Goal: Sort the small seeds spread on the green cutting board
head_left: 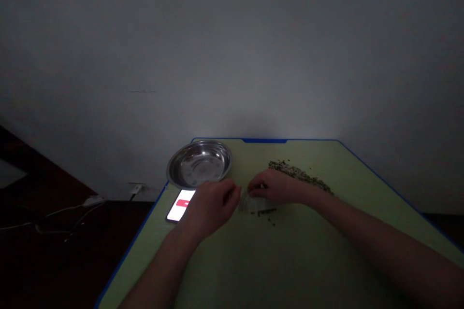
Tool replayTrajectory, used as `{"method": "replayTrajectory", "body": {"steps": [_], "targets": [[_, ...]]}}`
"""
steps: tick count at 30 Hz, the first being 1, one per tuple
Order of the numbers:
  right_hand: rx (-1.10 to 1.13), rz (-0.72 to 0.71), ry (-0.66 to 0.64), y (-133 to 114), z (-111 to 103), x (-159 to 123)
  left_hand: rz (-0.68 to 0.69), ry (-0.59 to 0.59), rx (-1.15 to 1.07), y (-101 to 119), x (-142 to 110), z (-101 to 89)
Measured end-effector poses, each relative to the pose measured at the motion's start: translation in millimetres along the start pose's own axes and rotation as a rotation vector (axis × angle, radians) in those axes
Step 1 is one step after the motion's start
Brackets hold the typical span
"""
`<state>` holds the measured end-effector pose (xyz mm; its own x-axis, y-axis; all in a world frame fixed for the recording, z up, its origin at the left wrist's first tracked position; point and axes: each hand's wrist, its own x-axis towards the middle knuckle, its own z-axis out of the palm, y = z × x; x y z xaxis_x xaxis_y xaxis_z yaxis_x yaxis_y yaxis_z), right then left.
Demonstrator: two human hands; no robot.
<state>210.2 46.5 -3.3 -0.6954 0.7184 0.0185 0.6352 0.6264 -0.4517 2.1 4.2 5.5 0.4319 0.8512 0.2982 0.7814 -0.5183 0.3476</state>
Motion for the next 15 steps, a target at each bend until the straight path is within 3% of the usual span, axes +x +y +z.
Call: {"method": "replayTrajectory", "body": {"steps": [15], "targets": [[0.090,0.022,-0.015,-18,14,-45,0.027,0.013,-0.020,1,2,0.0]]}}
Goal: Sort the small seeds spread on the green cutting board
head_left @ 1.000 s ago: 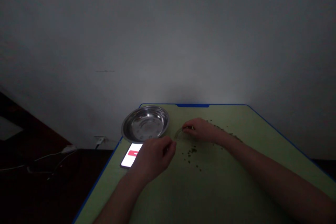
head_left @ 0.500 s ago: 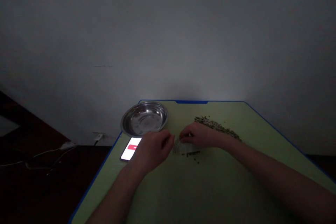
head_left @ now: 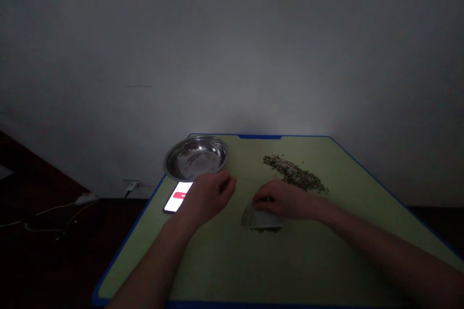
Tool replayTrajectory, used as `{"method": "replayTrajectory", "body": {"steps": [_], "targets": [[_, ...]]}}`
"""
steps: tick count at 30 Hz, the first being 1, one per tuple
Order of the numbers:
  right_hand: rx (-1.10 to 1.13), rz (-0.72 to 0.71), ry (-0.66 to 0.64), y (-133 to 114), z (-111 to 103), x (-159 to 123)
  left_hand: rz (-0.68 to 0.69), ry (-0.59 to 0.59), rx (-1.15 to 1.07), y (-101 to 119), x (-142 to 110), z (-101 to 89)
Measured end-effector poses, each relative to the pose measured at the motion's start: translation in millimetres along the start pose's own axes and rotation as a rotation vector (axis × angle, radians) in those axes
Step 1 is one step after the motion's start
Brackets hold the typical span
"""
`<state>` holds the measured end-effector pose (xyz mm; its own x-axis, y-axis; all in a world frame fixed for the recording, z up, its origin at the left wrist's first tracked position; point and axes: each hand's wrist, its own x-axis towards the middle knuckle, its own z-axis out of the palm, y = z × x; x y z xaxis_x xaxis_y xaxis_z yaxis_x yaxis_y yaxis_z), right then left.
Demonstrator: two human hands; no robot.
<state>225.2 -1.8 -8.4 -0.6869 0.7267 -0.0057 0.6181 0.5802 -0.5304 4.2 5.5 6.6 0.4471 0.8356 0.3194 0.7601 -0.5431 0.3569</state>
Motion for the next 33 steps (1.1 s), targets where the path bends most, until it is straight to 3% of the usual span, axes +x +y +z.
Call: {"method": "replayTrajectory", "body": {"steps": [17,27,33], "targets": [[0.124,0.097,-0.046,-41,33,-56,0.055,-0.012,-0.001,1,2,7.3],[0.120,0.093,-0.084,-52,32,-61,0.018,-0.044,0.005,2,2,7.0],[0.107,0.116,-0.030,-52,23,-61,0.021,-0.057,0.013,2,2,6.8]]}}
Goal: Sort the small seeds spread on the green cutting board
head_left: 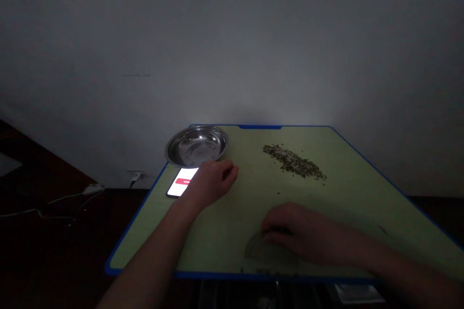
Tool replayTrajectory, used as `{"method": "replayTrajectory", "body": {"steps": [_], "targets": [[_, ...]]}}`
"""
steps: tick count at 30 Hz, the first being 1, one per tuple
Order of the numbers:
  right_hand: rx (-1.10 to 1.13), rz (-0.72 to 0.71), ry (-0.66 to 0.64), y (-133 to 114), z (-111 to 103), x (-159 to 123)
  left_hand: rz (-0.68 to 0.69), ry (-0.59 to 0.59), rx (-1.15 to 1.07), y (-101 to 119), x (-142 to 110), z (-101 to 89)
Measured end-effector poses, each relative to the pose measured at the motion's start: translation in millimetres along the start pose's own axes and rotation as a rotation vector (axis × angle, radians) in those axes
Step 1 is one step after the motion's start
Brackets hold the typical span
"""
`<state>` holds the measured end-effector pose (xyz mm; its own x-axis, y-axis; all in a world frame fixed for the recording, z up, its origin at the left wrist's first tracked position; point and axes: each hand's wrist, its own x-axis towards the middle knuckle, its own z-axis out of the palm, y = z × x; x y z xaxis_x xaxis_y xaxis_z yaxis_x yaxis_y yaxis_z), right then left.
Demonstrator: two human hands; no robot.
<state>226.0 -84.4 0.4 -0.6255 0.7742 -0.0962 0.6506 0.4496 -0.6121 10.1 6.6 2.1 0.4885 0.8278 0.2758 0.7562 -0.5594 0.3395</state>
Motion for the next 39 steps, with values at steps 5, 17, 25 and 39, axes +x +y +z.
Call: {"method": "replayTrajectory", "body": {"steps": [5,17,25,39], "targets": [[-0.071,0.084,0.194,35,-46,11,-0.002,-0.011,-0.011,-3,0,2.7],[-0.132,0.145,0.178,73,-50,27,-0.008,-0.036,-0.018,-3,0,0.7],[-0.135,0.109,0.129,61,-48,29,0.007,-0.015,-0.021,-4,1,2.6],[-0.222,0.132,0.152,40,-41,21,0.009,-0.031,0.007,-1,1,0.3]]}}
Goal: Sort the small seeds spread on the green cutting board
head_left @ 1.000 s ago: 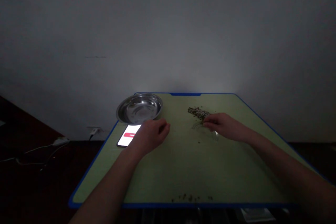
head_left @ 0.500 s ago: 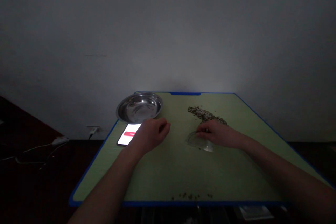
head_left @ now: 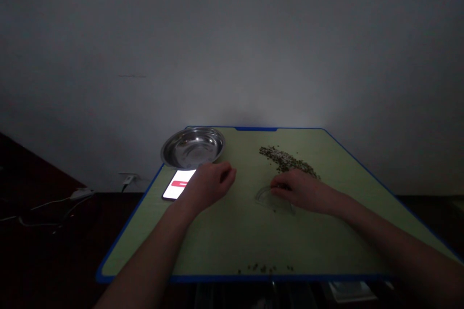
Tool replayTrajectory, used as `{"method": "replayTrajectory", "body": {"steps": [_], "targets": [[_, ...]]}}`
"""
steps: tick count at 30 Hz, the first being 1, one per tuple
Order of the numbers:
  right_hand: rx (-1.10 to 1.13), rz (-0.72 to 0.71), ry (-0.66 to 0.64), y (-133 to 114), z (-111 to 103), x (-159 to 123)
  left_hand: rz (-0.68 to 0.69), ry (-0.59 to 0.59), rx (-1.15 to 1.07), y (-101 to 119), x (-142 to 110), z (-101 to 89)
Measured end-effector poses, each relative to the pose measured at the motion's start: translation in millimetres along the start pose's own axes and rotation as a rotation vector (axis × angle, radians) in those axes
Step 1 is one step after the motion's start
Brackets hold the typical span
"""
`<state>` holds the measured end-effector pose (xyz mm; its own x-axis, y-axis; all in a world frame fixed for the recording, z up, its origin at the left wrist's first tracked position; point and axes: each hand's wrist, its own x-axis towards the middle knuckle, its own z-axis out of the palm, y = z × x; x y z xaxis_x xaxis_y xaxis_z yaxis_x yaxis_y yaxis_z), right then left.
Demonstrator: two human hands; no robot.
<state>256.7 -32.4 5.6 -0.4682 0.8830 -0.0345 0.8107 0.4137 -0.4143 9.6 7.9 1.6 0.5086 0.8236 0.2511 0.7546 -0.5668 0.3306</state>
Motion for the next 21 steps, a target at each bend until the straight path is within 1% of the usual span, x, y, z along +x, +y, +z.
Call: {"method": "replayTrajectory", "body": {"steps": [3,9,15,21], "targets": [[0.009,0.018,0.006,-3,5,-5,0.012,0.004,-0.002,0,-1,-0.1],[0.131,0.004,-0.069,-17,18,-21,0.013,0.017,-0.001,1,-1,0.1],[0.196,0.021,-0.109,-32,33,-40,0.009,0.011,-0.003,1,-1,1.5],[0.255,0.002,-0.138,-42,39,-42,0.006,0.001,-0.015,2,-1,0.8]]}}
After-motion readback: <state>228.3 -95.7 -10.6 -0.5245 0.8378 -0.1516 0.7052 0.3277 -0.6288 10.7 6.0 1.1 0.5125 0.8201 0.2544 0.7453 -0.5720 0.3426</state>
